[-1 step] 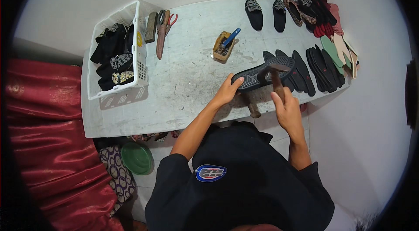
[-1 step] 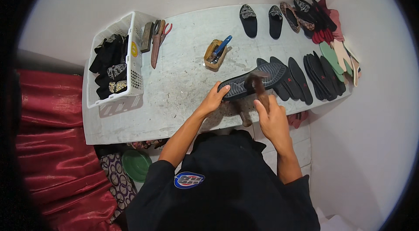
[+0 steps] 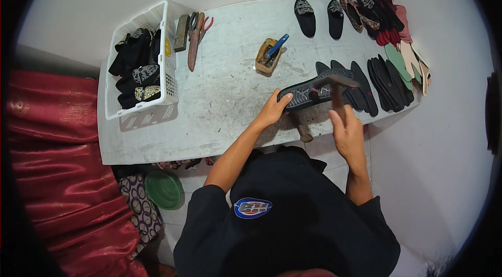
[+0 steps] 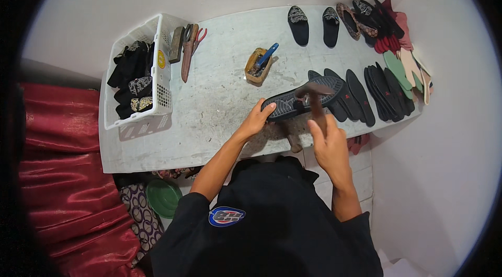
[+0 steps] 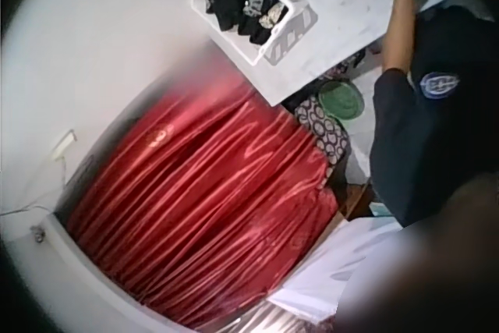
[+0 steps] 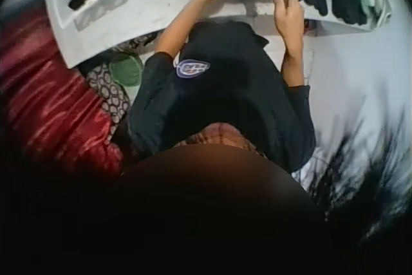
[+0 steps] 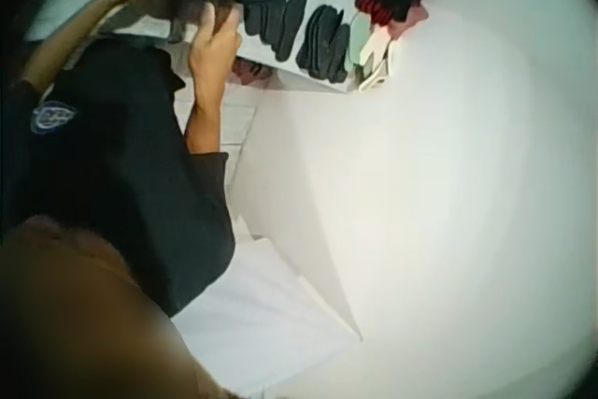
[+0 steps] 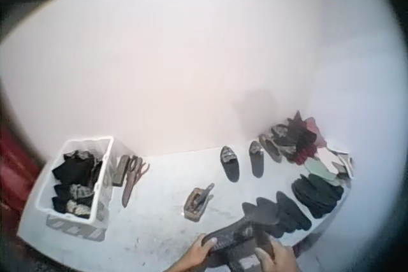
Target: The person applies adhesive to a shoe sole using a brush, attaches the sole to the shoe upper, and hammers the sole to secure the bond.
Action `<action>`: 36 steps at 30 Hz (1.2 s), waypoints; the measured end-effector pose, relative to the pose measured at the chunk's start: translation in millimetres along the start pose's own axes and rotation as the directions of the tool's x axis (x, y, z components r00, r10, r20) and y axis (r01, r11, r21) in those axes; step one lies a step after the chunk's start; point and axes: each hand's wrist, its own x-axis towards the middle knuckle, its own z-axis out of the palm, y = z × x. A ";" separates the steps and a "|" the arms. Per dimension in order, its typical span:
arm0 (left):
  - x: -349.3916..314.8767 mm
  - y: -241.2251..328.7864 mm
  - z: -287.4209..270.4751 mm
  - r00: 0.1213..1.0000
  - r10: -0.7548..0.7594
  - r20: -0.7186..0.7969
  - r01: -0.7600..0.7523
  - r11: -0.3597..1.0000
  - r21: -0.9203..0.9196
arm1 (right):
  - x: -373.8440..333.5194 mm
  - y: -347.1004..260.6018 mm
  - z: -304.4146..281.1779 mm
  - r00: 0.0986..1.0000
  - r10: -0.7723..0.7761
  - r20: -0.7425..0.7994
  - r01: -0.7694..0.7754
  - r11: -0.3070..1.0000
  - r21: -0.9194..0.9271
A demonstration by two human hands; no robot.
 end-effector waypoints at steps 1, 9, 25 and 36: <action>0.2 -1.5 0.5 1.000 0.016 0.018 -0.016 1.000 0.018 | -5.9 -2.5 -2.0 0.996 0.010 -0.086 0.000 0.993 0.114; 1.6 5.5 3.3 0.999 -0.003 0.044 0.000 0.998 0.068 | -3.5 45.2 15.8 0.999 0.006 -0.045 -0.010 0.997 -0.077; -22.3 -7.7 -23.1 0.998 -0.060 -0.003 0.060 0.998 0.013 | 8.6 24.0 -0.6 0.997 0.058 0.041 -0.055 0.995 -0.078; -26.0 -8.0 -25.0 0.998 -0.060 -0.018 0.059 0.997 -0.047 | -9.3 36.7 18.3 0.999 0.049 0.011 -0.047 0.992 -0.120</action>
